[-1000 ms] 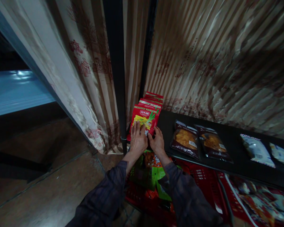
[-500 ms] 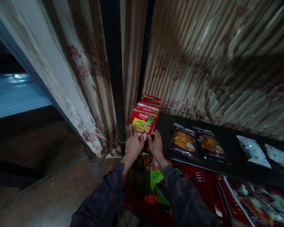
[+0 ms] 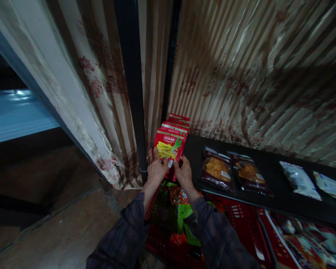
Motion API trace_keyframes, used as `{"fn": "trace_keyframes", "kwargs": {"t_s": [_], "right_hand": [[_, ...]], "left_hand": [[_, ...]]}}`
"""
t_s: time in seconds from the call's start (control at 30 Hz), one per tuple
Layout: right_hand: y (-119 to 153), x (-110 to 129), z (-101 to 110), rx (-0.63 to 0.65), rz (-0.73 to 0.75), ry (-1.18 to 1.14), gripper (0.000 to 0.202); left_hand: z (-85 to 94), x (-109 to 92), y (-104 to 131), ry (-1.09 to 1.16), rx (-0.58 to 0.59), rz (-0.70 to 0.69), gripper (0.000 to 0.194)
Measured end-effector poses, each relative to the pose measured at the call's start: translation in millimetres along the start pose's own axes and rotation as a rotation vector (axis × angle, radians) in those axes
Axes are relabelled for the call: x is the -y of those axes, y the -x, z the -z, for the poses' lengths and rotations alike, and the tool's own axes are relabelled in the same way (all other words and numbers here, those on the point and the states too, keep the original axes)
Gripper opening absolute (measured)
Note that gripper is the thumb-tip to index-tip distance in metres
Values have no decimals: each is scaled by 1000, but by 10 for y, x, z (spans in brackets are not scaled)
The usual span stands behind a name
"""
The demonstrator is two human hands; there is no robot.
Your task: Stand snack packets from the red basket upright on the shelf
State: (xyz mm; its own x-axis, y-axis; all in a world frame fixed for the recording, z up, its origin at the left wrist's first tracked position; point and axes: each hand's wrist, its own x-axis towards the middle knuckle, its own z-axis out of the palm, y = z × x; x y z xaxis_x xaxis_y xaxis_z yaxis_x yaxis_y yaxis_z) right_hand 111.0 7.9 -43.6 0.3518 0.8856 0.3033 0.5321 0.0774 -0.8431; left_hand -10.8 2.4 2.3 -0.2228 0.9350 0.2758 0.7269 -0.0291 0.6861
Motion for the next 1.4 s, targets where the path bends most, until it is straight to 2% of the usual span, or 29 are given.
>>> {"fn": "trace_keyframes", "kwargs": {"t_s": [0.1, 0.3, 0.43, 0.6, 0.73, 0.9, 1.0, 1.07, 1.17, 1.27, 1.4], "right_hand": [[-3, 5, -34, 14, 0, 33, 32], [-23, -3, -48, -7, -9, -8, 32], [-116, 13, -57, -15, -59, -101, 43], [-282, 66, -96, 24, -96, -166, 49], [-313, 69, -105, 59, -62, -152, 47], [-295, 21, -90, 2, -40, -157, 50], [-351, 5, -80, -41, -77, -154, 53], [-424, 8, -77, -38, -99, -153, 56], [-550, 23, -90, -18, -136, -174, 60], [-646, 21, -130, -38, -170, -186, 63], [-697, -13, -193, -24, -107, -204, 58]], "left_hand": [[3, 0, 3, -14, -35, -30, 67], [30, 4, -5, 6, 13, -12, 63], [35, 27, -26, 34, 4, -24, 63], [18, 49, -44, 16, -28, -46, 62], [4, 62, -45, -5, -28, -45, 62], [-67, 93, -65, -1, -60, -105, 60], [-112, 62, -187, 25, -116, -157, 59], [-106, -2, -319, 21, -108, -101, 58], [-29, -134, -530, 10, -35, 60, 58], [78, -245, -695, 53, 46, 158, 52], [151, -325, -815, 59, 172, 271, 46]]}}
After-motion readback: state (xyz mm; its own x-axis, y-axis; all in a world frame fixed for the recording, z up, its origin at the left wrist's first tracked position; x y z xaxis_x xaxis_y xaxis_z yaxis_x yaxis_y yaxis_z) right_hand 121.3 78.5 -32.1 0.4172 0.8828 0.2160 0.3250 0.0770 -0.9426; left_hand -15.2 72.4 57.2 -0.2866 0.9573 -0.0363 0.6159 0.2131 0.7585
